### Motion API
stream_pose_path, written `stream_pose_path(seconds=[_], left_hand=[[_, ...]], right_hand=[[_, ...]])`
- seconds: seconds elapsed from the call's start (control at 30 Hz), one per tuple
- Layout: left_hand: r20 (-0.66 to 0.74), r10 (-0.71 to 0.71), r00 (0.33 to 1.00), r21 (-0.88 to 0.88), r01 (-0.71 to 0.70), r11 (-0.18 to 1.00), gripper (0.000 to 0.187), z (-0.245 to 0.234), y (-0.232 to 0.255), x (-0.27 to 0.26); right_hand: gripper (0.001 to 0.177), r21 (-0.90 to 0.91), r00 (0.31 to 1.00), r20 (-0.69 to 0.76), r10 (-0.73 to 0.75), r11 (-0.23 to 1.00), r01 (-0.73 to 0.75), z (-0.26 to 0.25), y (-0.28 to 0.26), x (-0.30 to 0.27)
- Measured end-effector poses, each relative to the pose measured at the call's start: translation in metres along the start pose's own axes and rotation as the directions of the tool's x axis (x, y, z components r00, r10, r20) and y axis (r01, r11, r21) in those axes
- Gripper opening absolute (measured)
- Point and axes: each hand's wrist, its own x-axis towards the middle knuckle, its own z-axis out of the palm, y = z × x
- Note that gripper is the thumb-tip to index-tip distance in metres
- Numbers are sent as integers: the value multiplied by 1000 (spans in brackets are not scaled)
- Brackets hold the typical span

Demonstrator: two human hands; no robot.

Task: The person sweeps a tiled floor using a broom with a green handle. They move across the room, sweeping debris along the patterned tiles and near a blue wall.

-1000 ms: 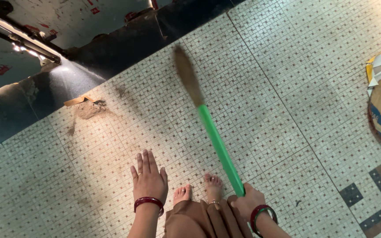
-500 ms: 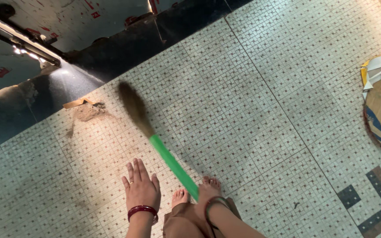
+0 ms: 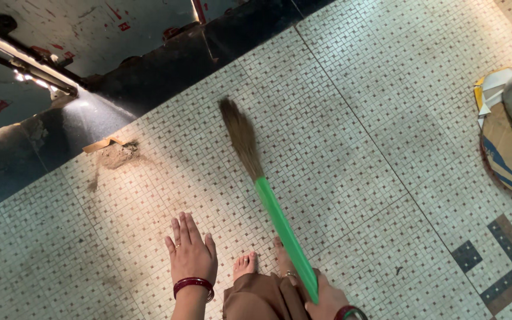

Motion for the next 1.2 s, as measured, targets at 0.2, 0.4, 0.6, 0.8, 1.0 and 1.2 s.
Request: stream_pose_path(seconds=[0.2, 0.4, 0.6, 0.8, 1.0, 1.2], left_hand=[[10, 46, 999, 3, -46, 999, 72, 1, -10, 3], [3, 107, 994, 51, -107, 993, 72, -2, -26, 8], [5, 146, 989, 48, -146, 988, 73, -1, -39, 14], [36, 182, 983, 83, -184, 979, 73, -2, -32, 13], [33, 254, 967, 76, -256, 964, 71, -3, -8, 20], [57, 295, 954, 111, -300, 948, 72, -4, 25, 28]], right_hand=[[77, -10, 988, 138, -64, 998, 66, 51, -59, 0], [66, 7, 946, 208, -247, 968, 251, 54, -132, 1], [77, 22, 963, -62, -264, 964, 265, 35, -111, -15], [80, 223, 968, 14, 250, 943, -246, 58, -9, -27], [63, 711, 799, -222, 559, 654, -259, 96, 101, -21], [38, 990, 638, -8, 770, 94, -101, 51, 135, -13]])
